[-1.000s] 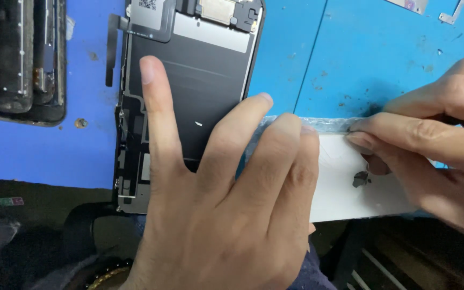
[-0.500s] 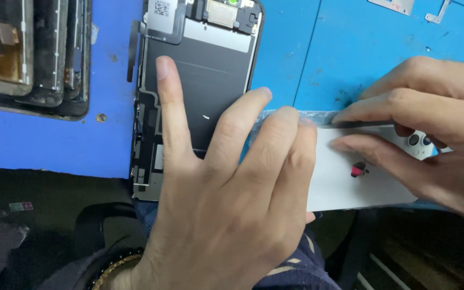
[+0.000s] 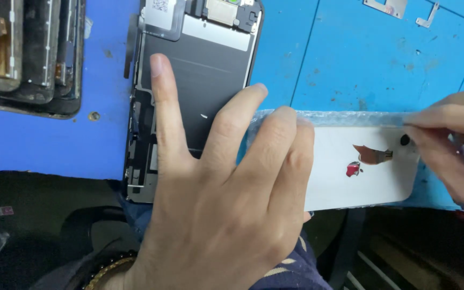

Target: The recorder is disassembling or repairing a smartphone back panel using specialized tools at a workbench.

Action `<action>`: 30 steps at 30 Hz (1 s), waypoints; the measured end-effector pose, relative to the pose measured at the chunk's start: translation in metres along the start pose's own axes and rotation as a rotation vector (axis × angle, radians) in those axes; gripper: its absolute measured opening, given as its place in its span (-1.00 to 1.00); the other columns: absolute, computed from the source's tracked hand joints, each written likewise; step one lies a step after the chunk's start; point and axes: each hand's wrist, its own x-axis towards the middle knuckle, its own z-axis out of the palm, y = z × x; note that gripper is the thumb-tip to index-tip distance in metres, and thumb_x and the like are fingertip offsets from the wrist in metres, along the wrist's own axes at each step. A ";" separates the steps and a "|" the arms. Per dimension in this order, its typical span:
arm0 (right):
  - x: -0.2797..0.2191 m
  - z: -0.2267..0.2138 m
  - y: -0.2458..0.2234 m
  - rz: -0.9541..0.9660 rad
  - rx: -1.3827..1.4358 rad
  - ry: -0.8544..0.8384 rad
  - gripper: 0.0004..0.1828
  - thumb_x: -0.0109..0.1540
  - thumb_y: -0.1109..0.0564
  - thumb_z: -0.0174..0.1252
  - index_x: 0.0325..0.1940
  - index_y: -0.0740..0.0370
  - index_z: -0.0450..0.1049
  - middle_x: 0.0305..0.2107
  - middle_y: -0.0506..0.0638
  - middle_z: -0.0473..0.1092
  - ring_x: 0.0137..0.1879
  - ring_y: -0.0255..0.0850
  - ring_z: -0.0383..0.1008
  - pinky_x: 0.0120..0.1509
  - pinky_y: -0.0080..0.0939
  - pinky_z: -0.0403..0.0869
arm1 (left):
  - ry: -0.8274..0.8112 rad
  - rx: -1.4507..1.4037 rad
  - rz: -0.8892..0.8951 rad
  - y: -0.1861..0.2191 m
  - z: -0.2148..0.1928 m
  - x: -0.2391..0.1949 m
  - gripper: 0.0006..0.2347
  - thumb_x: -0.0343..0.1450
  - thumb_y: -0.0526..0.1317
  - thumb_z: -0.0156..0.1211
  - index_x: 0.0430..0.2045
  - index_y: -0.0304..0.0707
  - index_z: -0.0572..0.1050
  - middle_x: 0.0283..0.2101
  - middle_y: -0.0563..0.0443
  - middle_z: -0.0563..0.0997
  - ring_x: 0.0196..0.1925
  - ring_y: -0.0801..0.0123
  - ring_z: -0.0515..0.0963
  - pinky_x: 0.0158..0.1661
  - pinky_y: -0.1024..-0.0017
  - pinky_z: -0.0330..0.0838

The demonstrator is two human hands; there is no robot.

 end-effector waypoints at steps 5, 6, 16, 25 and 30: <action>0.019 -0.024 -0.053 -0.094 0.120 0.007 -0.83 0.23 0.31 0.27 -0.08 0.29 0.59 -0.32 0.14 0.55 -0.25 -0.14 0.63 -0.09 -0.18 0.60 | -0.051 0.061 0.017 0.001 0.003 0.000 -0.76 0.49 -0.21 0.36 -0.12 -0.45 0.56 -0.01 -0.12 0.32 0.22 -0.02 0.37 0.24 -0.78 -0.10; 0.025 -0.028 -0.060 -0.081 0.058 -0.024 -0.83 0.22 0.36 0.28 -0.11 0.27 0.59 -0.39 0.14 0.57 -0.32 -0.13 0.65 -0.15 -0.17 0.60 | -0.063 0.079 0.019 0.002 0.003 0.000 -0.71 0.48 -0.15 0.39 -0.10 -0.43 0.56 0.01 -0.11 0.29 0.24 -0.01 0.35 0.24 -0.78 -0.10; 0.034 -0.038 -0.075 -0.445 0.124 0.165 -0.64 0.12 0.39 0.37 -0.02 0.35 0.48 -0.41 0.21 0.55 -0.40 -0.10 0.57 -0.32 -0.17 0.51 | -0.133 0.080 0.027 0.005 -0.001 0.005 -0.35 0.24 0.18 0.45 0.00 -0.42 0.49 0.05 -0.10 0.27 0.26 -0.03 0.27 0.23 -0.80 -0.11; 0.024 -0.037 -0.083 -0.362 -0.016 0.246 -0.72 0.20 0.34 0.42 -0.04 0.24 0.56 -0.31 0.06 0.49 -0.26 -0.12 0.47 -0.25 -0.23 0.40 | -0.134 0.093 0.025 0.006 -0.001 0.004 -0.30 0.22 0.23 0.46 0.03 -0.41 0.48 0.06 -0.10 0.27 0.28 -0.03 0.24 0.23 -0.82 -0.11; 0.027 -0.041 -0.088 -0.373 -0.055 0.198 -0.70 0.09 0.30 0.39 -0.11 0.24 0.57 -0.35 0.05 0.48 -0.27 -0.13 0.45 -0.19 -0.13 0.41 | -0.136 0.082 0.027 0.005 -0.001 0.004 -0.30 0.23 0.23 0.46 0.03 -0.42 0.48 0.05 -0.10 0.27 0.27 -0.04 0.24 0.23 -0.82 -0.11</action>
